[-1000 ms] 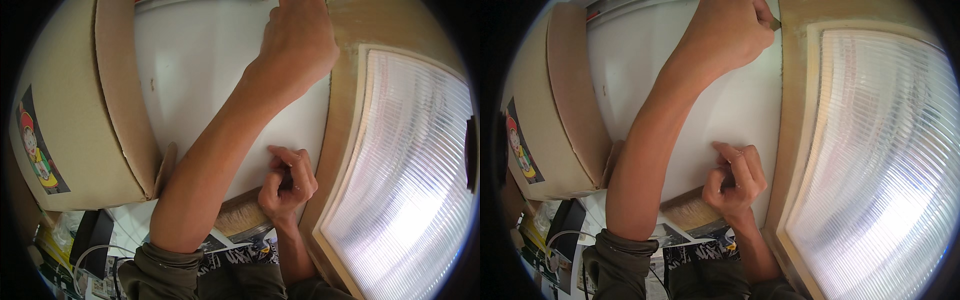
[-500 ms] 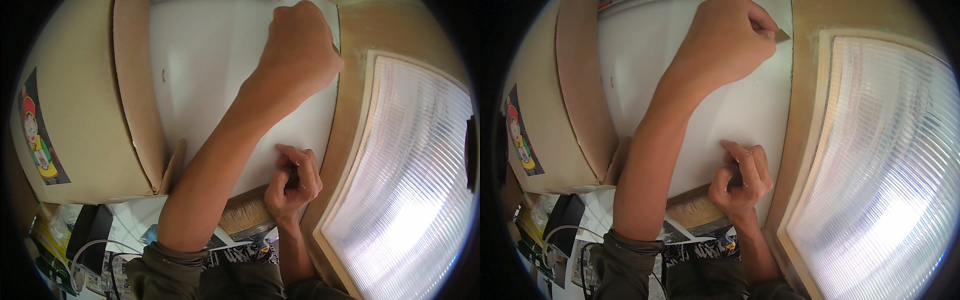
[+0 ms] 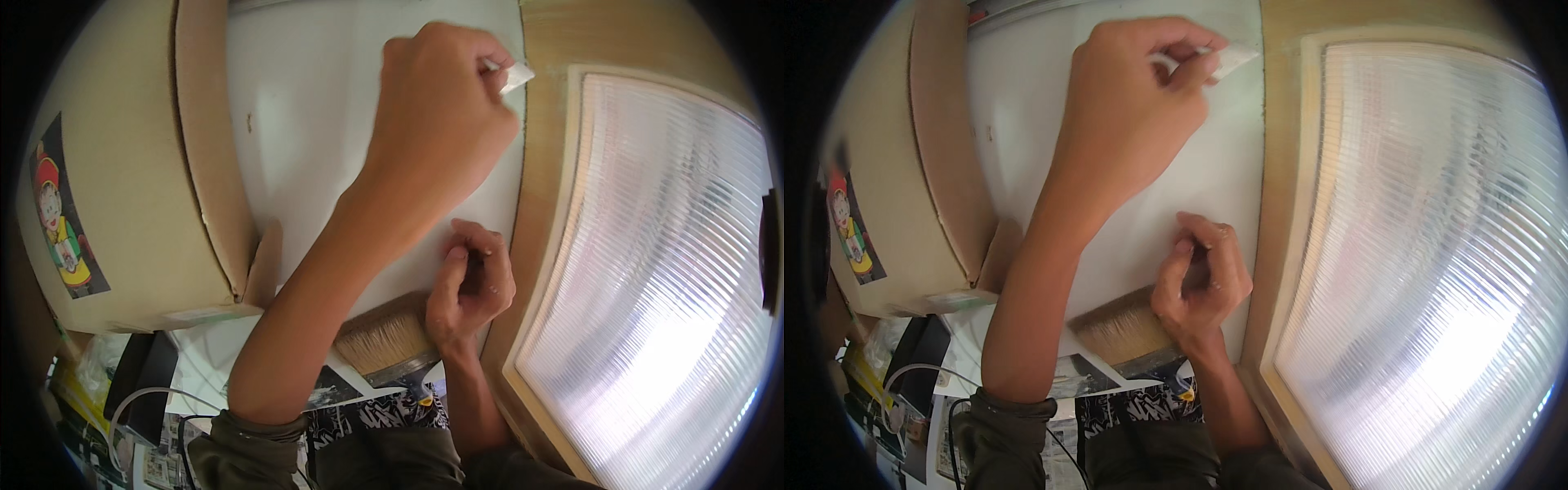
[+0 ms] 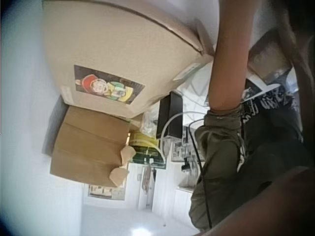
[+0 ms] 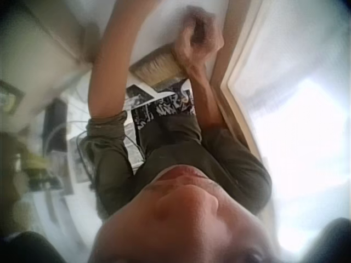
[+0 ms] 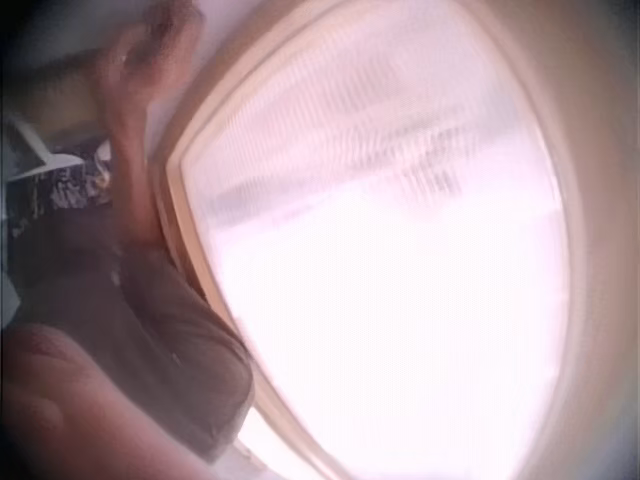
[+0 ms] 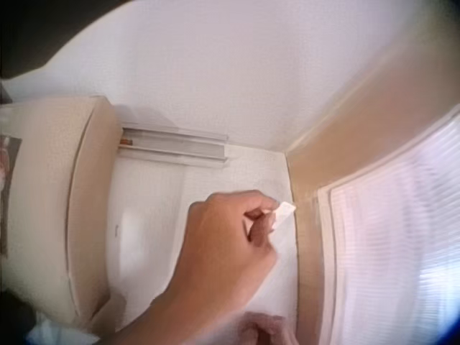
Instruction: The person applies a white substance to the corner of a wooden frame using a small tool. They then smooth the applied substance with their finger. The person also uses a brush to clean the area.
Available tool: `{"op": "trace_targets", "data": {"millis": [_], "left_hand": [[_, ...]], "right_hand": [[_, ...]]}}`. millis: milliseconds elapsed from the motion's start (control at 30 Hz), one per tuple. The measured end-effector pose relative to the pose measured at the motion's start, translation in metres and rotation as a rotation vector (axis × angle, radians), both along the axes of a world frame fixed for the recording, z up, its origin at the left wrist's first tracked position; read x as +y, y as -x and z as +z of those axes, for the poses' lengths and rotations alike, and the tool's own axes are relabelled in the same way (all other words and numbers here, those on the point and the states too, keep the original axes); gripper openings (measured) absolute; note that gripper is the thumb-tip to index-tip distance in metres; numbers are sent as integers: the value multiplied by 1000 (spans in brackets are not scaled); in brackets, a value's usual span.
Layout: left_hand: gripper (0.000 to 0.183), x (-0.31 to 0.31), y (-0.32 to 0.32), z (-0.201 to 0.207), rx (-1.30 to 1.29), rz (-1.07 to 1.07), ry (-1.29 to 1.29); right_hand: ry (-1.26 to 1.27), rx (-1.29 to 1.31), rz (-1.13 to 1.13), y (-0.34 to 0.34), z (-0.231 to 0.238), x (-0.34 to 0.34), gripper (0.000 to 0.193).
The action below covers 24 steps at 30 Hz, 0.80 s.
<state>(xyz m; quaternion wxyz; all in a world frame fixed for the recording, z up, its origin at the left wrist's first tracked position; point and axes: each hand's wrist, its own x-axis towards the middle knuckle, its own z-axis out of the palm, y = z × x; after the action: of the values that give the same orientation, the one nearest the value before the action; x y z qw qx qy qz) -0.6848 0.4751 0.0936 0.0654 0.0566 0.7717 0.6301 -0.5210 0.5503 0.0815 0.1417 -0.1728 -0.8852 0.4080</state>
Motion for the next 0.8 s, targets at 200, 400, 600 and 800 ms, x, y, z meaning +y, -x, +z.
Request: {"op": "trace_targets", "data": {"millis": [200,400,600,800], "left_hand": [[15,-42,-51,28,-1,-18,-30],[16,-68,-82,30,80,-59,55],[13,-52,-76,28,61,84,40],[11,10,-17,0,9,39,162]], "right_hand": [[973,187,-292,54,38,5,35],[823,-11,-93,48,39,7,26],[303,-60,-166,16,30,10,27],[-3,17,-28,-41,-4,2,23]]}}
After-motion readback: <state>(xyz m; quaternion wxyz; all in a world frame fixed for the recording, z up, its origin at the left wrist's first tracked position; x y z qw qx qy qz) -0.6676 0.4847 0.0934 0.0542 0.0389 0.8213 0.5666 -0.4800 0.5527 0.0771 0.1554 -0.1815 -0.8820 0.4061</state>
